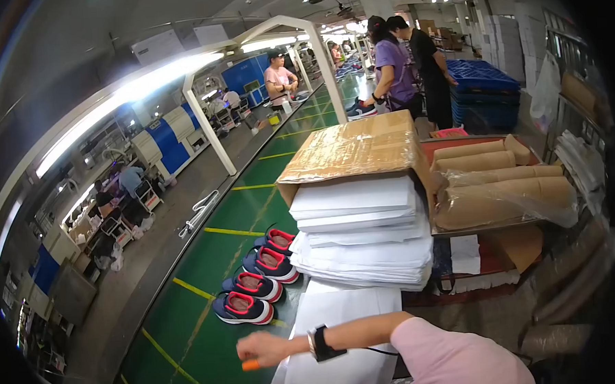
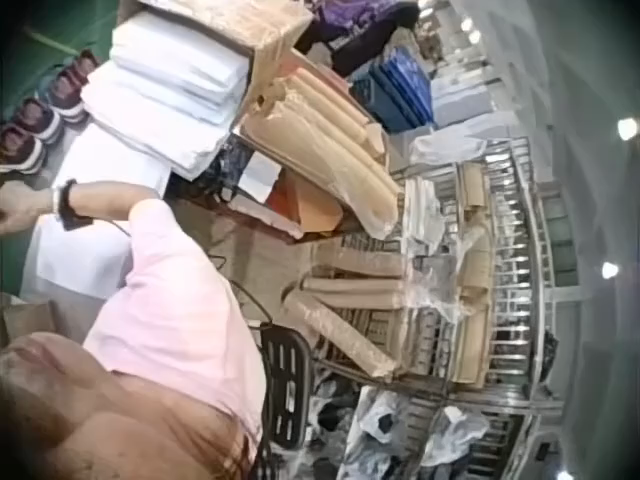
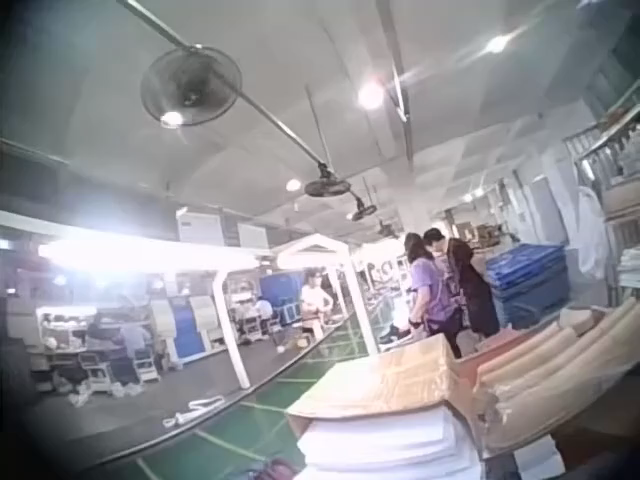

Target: Wrapping cardboard shoe inserts in white paper and placing them into finished shoes on a conveyor belt.

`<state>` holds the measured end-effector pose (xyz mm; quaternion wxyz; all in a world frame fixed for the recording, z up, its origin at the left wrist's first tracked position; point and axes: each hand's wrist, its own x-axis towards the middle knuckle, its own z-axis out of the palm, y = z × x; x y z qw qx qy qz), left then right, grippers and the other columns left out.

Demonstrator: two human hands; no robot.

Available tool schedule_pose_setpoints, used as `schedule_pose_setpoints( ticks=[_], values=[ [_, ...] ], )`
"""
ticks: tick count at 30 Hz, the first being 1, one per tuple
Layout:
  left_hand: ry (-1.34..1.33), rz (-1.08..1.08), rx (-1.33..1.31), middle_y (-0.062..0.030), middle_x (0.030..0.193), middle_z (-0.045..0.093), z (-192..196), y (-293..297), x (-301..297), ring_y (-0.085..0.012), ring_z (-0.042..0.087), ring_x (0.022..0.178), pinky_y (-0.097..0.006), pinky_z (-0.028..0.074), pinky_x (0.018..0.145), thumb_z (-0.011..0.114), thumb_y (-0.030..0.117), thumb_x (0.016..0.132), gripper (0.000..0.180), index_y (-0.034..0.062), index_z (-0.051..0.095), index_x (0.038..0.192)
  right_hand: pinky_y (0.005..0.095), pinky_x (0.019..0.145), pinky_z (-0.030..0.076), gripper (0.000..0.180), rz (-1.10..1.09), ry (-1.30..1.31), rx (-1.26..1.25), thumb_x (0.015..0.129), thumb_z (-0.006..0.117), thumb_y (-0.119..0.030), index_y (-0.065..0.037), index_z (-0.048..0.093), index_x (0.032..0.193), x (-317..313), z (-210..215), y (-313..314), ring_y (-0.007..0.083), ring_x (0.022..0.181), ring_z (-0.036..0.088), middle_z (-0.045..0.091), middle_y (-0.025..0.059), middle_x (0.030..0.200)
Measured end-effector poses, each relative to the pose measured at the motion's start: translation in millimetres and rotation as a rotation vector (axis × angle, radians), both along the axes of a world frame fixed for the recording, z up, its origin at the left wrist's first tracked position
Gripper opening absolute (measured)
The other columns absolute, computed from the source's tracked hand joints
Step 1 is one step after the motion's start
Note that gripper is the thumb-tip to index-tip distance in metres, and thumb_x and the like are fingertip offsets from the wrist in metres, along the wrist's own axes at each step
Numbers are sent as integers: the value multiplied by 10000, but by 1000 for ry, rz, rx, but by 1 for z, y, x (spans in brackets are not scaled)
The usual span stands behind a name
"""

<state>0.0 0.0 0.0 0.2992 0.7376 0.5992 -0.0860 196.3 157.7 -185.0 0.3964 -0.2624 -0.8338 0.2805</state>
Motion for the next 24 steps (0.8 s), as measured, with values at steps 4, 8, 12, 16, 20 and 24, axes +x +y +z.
schedule_pose_setpoints(
  ticks=[4,8,12,16,20,24],
  values=[
    [-93,-175,332,-218,1214,494,-68,-53,-3,-375,472,1123,-409,397,956,672,199,791,558,-7,434,1251,282,591,430,272,231,128,-459,788,684,-241,-16,548,720,-1,-16,-98,160,655,568,577,92,654],
    [-54,-181,633,-251,1282,403,-87,-85,8,-410,400,1176,-448,358,990,708,236,768,664,-42,381,1274,292,581,431,283,227,265,-533,785,730,-283,-37,617,868,-36,-39,-142,120,666,528,615,54,713],
    [28,-96,851,-226,1228,470,-111,-91,9,-392,440,1143,-441,369,969,705,228,768,622,-27,421,1259,275,588,421,208,179,386,-541,790,681,-199,-20,583,757,-50,-48,-148,121,646,532,588,61,659],
    [4,6,843,-236,1174,515,-130,-83,7,-401,483,1087,-447,390,928,684,325,775,647,-26,423,1251,288,548,439,173,188,506,-432,808,695,-191,-40,620,766,-57,-56,-159,107,614,534,625,37,677],
    [-39,73,885,-225,1145,551,-148,-82,6,-395,517,1052,-439,407,902,678,343,780,632,-5,439,1250,261,607,412,105,207,434,-577,794,612,-109,-18,579,753,-54,-61,-162,99,661,511,574,40,663],
    [-59,121,937,-222,1109,561,-140,-88,23,-388,511,1055,-434,401,925,648,284,807,489,-15,512,1169,282,657,423,60,-177,676,-486,729,542,-14,-13,581,775,-30,-74,-137,132,737,529,569,33,733]
  ],
)
